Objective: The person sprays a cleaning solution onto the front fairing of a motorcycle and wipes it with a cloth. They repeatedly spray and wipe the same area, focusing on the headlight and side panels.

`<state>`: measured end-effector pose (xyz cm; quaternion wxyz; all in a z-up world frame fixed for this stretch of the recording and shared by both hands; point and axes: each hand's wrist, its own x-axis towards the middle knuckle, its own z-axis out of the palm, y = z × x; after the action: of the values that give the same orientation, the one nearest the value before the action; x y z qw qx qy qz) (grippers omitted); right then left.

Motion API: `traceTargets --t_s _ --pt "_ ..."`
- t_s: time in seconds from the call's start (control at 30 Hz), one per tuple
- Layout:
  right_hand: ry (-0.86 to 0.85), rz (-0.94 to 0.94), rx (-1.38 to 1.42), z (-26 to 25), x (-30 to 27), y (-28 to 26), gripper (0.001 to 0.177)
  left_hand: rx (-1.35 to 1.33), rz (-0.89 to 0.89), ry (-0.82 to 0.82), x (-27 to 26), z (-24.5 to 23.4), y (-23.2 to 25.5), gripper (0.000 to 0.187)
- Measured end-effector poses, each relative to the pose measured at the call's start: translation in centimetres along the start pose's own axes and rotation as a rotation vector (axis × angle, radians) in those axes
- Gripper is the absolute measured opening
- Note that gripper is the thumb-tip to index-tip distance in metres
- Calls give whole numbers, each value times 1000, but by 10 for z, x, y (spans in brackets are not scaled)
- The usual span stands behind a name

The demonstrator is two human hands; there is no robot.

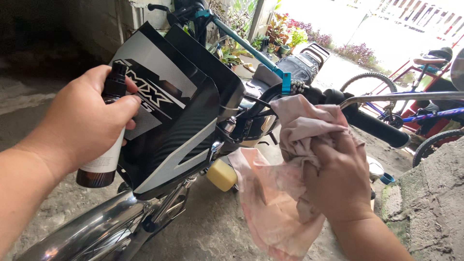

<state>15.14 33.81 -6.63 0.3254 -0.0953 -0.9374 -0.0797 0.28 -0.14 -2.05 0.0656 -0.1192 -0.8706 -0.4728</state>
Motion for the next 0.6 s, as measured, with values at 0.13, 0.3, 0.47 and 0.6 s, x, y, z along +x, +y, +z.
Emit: traceTargets --t_s 0.13,0.3,0.47,0.6 --pt "-272 134 236 -14 14 -2 46 35 -43 6 -2 0 3 17" --pt "-580 469 1096 -18 32 -24 40 21 96 -7 -11 7 13 16" --pt "-348 511 1893 -17 69 -29 40 -188 131 -180 -12 25 34 25" --pt "-409 513 2037 -9 83 -36 42 -344 213 -313 -12 48 52 57"
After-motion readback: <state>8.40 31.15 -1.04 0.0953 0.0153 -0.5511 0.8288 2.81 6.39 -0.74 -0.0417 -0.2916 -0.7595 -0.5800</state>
